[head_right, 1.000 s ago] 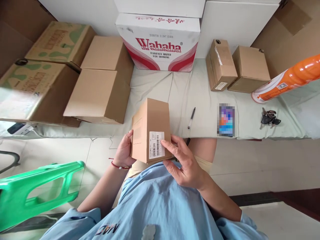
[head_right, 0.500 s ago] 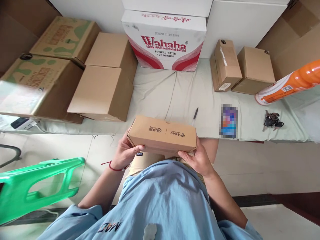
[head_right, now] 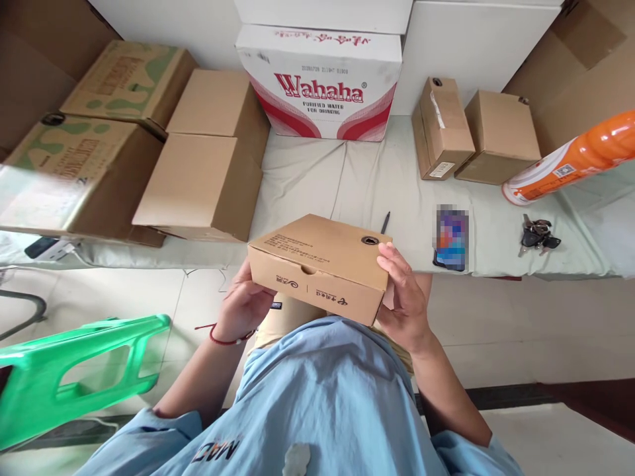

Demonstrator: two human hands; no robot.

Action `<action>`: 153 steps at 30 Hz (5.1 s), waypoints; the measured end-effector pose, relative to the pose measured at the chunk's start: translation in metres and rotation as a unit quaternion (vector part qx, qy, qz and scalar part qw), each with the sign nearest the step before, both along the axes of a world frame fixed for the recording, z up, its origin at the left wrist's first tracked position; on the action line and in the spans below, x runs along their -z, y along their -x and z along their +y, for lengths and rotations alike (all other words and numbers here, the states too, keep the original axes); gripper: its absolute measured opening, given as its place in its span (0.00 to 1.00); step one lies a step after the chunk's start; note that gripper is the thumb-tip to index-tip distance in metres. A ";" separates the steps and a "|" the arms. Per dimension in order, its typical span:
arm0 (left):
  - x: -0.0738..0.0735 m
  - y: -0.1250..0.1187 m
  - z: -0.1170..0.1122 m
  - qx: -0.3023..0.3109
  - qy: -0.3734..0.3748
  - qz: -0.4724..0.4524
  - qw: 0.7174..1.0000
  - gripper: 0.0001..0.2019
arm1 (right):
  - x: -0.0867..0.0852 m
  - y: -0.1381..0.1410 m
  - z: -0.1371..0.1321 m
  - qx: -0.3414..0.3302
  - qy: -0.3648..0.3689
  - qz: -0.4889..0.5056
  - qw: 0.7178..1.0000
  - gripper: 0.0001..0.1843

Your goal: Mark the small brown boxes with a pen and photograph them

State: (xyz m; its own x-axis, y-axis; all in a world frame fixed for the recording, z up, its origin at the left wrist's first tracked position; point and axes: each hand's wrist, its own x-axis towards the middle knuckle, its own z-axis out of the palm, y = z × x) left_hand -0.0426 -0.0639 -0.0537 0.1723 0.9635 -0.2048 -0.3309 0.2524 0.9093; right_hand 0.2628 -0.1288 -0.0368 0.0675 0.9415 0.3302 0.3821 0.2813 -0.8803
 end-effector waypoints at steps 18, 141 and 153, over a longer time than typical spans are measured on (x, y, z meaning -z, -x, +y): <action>0.005 0.000 0.004 0.006 0.173 -0.079 0.982 0.34 | 0.031 -0.013 0.028 0.010 0.045 -0.112 0.993 0.24; 0.004 -0.073 0.038 0.274 -0.438 0.527 0.675 0.37 | 0.022 0.055 0.124 0.166 0.034 0.031 0.985 0.08; 0.003 -0.074 0.041 0.278 -0.437 0.519 0.680 0.38 | 0.024 0.055 0.127 0.154 0.065 0.006 0.986 0.07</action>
State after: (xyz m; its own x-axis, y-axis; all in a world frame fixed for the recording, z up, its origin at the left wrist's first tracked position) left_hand 0.0313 -0.0234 -0.0562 0.7594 0.6403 0.1158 0.5288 -0.7111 0.4634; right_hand 0.2081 -0.0020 -0.0604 0.3605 0.9098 0.2059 0.4217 0.0379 -0.9059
